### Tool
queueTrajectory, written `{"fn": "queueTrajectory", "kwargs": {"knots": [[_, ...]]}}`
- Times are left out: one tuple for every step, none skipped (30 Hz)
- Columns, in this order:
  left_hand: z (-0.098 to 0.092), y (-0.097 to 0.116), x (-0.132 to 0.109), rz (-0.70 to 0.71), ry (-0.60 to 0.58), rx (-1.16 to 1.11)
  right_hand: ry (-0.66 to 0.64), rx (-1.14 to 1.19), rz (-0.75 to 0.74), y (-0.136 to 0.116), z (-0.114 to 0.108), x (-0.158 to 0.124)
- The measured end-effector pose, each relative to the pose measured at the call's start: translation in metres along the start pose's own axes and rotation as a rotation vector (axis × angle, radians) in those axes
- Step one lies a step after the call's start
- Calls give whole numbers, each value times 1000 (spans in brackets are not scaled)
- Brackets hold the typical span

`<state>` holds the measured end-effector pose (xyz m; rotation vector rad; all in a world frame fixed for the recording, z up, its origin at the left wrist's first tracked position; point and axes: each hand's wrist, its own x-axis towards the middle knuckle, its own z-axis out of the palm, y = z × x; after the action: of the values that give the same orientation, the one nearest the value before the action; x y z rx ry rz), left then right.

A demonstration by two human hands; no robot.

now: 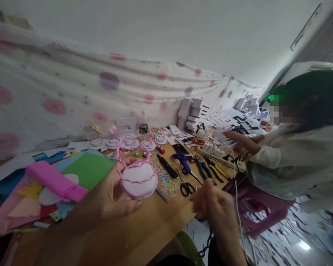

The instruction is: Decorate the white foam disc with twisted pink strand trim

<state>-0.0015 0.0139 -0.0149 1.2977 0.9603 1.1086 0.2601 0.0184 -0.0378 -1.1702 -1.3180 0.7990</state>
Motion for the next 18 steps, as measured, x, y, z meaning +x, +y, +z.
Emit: {"fn": "queueTrajectory", "kwargs": {"knots": [[2,1,-1,3,-1,19,-182,112,43,-3,18,-3],[4,3,-3,8,-4,38,-339,250,103,-6,32,-5],[6,5,-5,15,-6,56,-455,378,169,-9,44,-7],[9,7,-6,28,-3,74,-552,489,231,-11,53,-9],[11,9,-8,41,4,92,-618,578,278,-14,59,-10],[12,11,-9,54,12,109,-662,634,308,-16,63,-11],[13,13,-10,66,23,123,-689,664,323,-17,65,-11],[14,13,-10,79,34,135,-702,675,328,-18,65,-11],[14,13,-10,96,48,147,-704,678,330,-18,66,-11],[13,13,-9,115,61,157,-706,675,330,-18,66,-11],[11,11,-9,132,60,166,-706,671,329,-18,65,-10],[10,10,-8,143,49,172,-709,664,331,-18,65,-9],[8,8,-8,142,37,175,-712,647,331,-19,65,-7],[6,6,-7,135,29,178,-709,614,320,-19,64,-7],[5,5,-6,126,26,181,-680,562,291,-21,62,-6],[3,4,-6,122,27,186,-616,492,244,-23,59,-7],[1,3,-6,127,34,190,-513,414,188,-25,55,-9],[0,3,-5,141,45,189,-394,349,123,-28,50,-13]]}}
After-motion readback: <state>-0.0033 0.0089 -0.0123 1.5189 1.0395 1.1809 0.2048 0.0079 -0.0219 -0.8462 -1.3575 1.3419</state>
